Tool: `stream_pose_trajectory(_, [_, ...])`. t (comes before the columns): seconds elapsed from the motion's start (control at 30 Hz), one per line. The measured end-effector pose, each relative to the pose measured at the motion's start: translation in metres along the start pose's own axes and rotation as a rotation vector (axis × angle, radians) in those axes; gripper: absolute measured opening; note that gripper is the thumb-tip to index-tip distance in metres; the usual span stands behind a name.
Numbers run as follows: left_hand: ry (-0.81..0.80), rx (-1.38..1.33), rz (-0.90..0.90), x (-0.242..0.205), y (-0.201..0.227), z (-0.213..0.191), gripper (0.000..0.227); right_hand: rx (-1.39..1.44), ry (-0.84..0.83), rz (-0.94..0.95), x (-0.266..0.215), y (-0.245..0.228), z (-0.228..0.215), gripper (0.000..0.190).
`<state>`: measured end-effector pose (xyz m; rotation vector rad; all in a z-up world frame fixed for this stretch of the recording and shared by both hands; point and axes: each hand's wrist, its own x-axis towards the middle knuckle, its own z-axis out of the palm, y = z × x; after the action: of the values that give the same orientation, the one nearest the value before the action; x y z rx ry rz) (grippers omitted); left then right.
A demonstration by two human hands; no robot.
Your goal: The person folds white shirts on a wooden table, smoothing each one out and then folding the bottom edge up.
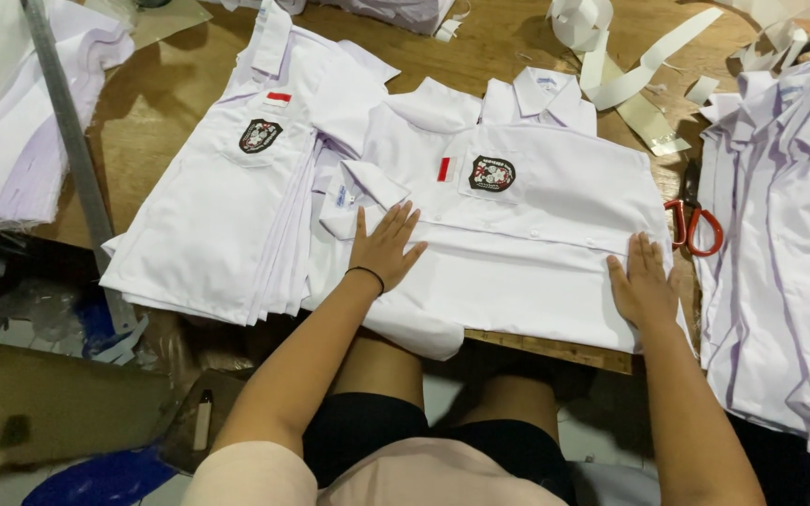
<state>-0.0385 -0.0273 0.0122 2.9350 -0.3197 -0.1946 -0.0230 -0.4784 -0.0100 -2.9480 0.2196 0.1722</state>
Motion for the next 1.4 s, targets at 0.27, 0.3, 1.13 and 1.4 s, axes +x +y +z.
stream_pose_trajectory(0.27, [0.052, 0.048, 0.033, 0.004, -0.015, 0.007, 0.069, 0.046, -0.034, 0.119, -0.022, -0.026, -0.034, 0.076])
stream_pose_trajectory(0.3, [0.046, 0.040, 0.035, 0.001, -0.016, 0.007, 0.066, 0.060, -0.016, 0.105, -0.022, -0.023, -0.031, 0.077])
stream_pose_trajectory(1.13, [0.514, 0.002, -0.050, 0.015, -0.135, 0.047, 0.029, 0.112, 0.042, -0.139, -0.056, -0.051, -0.006, 0.070])
stream_pose_trajectory(1.4, [0.677, -0.257, -0.077, 0.002, -0.128, 0.026, 0.016, 0.142, 0.072, -0.136, -0.056, -0.051, -0.006, 0.069])
